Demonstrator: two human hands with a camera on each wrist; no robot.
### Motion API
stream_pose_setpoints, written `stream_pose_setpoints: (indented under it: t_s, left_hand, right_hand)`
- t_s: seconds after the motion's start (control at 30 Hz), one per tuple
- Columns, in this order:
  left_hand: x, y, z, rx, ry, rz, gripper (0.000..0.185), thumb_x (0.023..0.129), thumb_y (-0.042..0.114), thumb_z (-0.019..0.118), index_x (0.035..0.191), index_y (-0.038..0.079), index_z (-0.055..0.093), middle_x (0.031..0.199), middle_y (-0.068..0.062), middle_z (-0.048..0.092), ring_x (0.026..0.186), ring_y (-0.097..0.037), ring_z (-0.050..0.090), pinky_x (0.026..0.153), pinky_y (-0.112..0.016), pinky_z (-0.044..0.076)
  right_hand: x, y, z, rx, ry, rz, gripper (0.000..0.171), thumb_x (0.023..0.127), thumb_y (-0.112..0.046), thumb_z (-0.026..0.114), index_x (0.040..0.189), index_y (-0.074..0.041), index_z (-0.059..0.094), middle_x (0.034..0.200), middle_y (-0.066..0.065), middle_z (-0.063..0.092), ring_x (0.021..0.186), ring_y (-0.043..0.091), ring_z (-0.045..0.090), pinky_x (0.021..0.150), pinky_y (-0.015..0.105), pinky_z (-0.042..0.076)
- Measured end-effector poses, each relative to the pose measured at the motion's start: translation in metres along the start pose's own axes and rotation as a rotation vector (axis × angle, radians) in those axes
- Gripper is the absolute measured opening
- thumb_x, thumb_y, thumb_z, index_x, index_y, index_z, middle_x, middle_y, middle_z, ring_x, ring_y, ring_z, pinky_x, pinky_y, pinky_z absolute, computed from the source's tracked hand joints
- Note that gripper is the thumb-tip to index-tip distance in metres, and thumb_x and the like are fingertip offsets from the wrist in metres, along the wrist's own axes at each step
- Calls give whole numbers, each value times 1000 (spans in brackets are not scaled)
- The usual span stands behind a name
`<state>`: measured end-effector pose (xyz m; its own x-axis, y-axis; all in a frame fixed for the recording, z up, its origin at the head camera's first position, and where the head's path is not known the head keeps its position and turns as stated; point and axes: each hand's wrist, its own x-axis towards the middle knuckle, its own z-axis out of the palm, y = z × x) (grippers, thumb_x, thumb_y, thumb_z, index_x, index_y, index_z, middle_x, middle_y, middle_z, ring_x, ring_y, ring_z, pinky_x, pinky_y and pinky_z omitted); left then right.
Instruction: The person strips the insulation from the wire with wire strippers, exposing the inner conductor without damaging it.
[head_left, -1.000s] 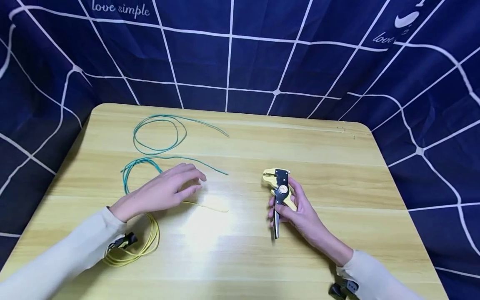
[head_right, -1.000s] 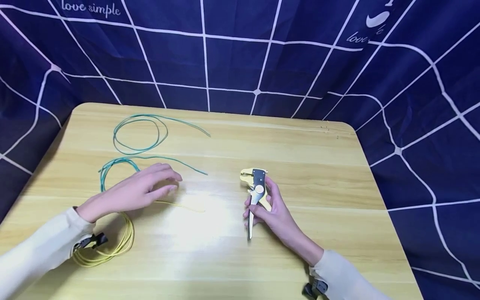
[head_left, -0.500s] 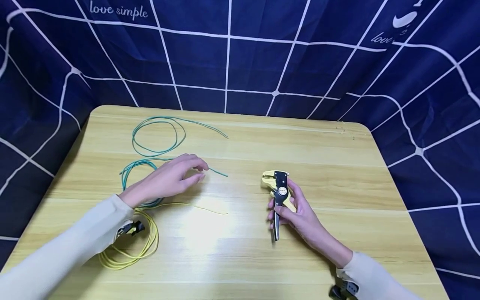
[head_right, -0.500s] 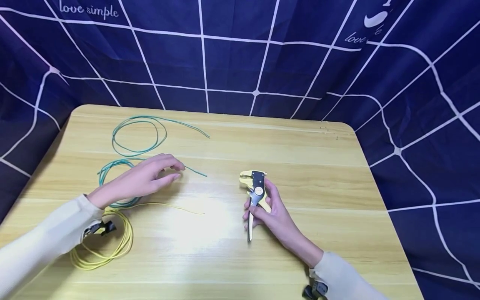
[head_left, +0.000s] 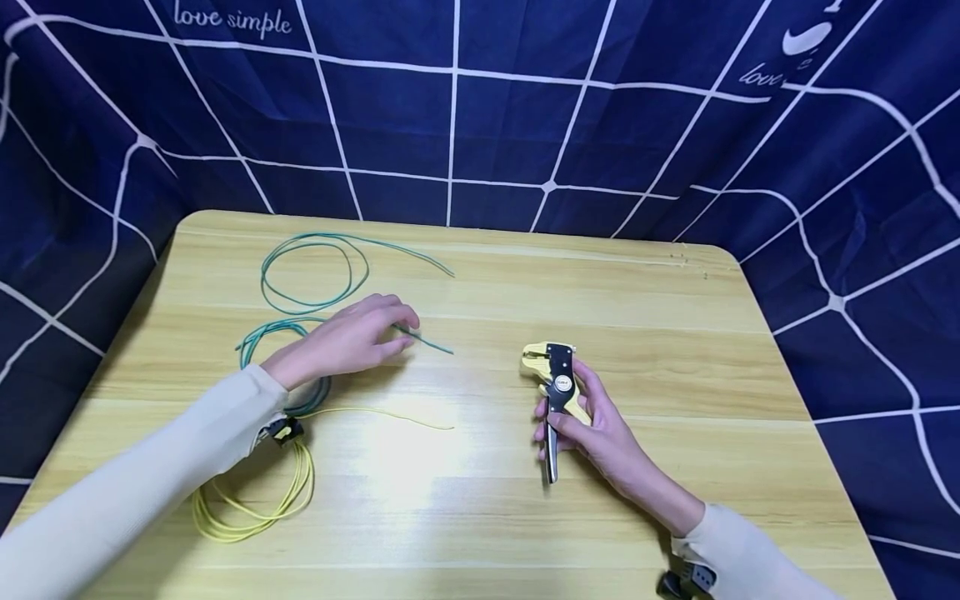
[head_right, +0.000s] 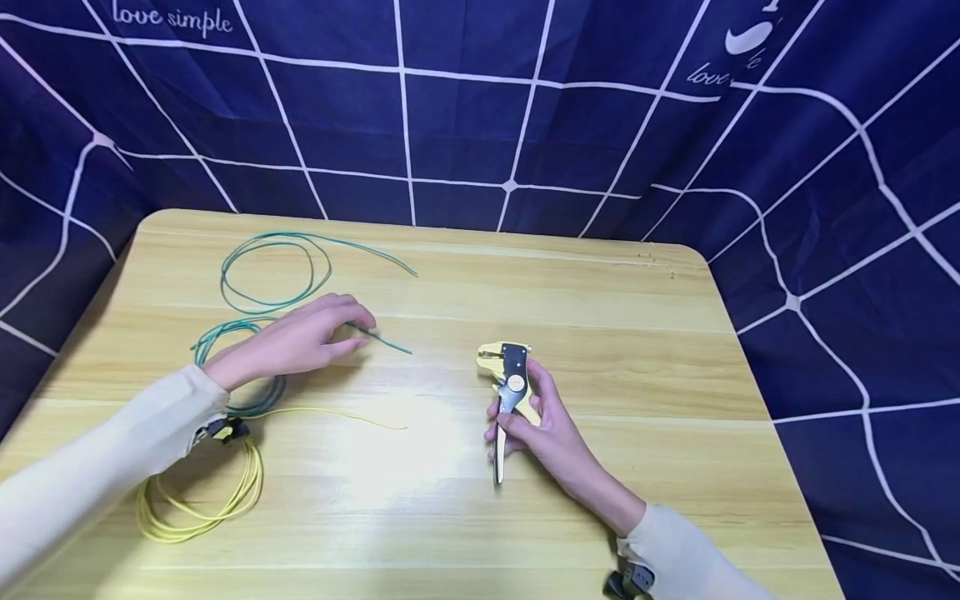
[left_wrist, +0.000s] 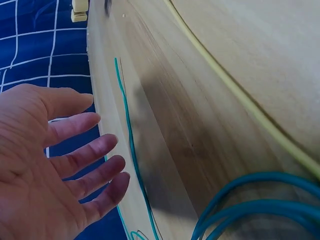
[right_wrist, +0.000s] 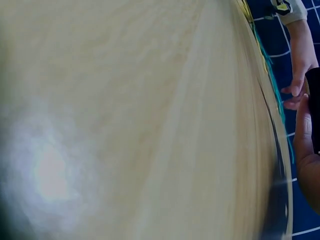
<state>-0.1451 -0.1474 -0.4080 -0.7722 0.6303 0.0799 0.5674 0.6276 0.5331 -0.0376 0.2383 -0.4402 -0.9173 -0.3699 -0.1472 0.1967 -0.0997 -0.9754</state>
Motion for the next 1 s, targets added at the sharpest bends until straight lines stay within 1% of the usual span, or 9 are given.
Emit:
stream_pose_setpoints:
  t_s: [0.07, 0.17, 0.3, 0.53, 0.63, 0.73, 0.87, 1.0]
  left_hand:
    - [2, -1, 1, 12, -7, 2, 24, 102, 14, 77, 123, 3, 75, 117, -10, 71, 108, -32, 63, 94, -50, 51]
    - [6, -2, 2, 23, 8, 7, 19, 99, 12, 80, 117, 4, 77, 112, -9, 71, 103, -30, 60, 93, -49, 49]
    - [13, -4, 3, 4, 27, 15, 14, 96, 9, 82, 110, 6, 78, 106, -7, 72, 99, -31, 58, 93, -49, 45]
    - [22, -8, 8, -67, -24, 13, 16, 94, 7, 82, 109, 6, 78, 101, -7, 68, 99, -31, 57, 94, -48, 43]
    - [25, -9, 11, -98, -36, 18, 16, 92, 8, 82, 108, 7, 77, 98, -6, 65, 96, -29, 54, 92, -46, 42]
    - [27, -9, 13, -122, -46, 14, 17, 91, 8, 83, 107, 8, 78, 94, -6, 63, 94, -27, 50, 90, -44, 40]
    - [29, -10, 16, -126, -48, 7, 17, 89, 9, 85, 105, 11, 78, 93, -4, 62, 93, -26, 48, 88, -44, 38]
    - [32, -10, 20, -107, -58, 15, 15, 90, 11, 85, 102, 13, 77, 92, -3, 60, 94, -26, 47, 87, -46, 36]
  right_hand:
    - [0, 0, 0, 1, -1, -1, 86, 104, 9, 59, 171, -12, 10, 118, 25, 64, 90, 29, 77, 77, 58, 64]
    - [0, 0, 0, 4, -5, -2, 86, 104, 9, 59, 171, -11, 9, 118, 25, 64, 90, 29, 77, 77, 58, 64]
    - [-1, -1, 0, 9, -8, -5, 86, 104, 9, 58, 171, -11, 9, 118, 27, 64, 90, 29, 77, 77, 58, 64]
    - [1, -1, 1, 16, -4, -7, 86, 104, 9, 60, 172, -11, 10, 120, 31, 63, 91, 31, 77, 77, 58, 64]
    - [2, 0, 2, 18, -7, -4, 85, 104, 9, 59, 171, -11, 10, 120, 32, 63, 90, 31, 77, 76, 57, 64]
    - [2, -1, 2, 22, -16, 2, 84, 105, 9, 58, 171, -11, 10, 120, 31, 63, 91, 30, 77, 76, 56, 64]
    - [2, -1, 1, 27, -19, 8, 85, 105, 8, 58, 171, -11, 9, 121, 29, 64, 92, 29, 77, 77, 58, 64]
    - [4, -2, 1, 24, -17, 6, 86, 105, 8, 58, 172, -11, 8, 121, 31, 63, 92, 30, 77, 78, 59, 63]
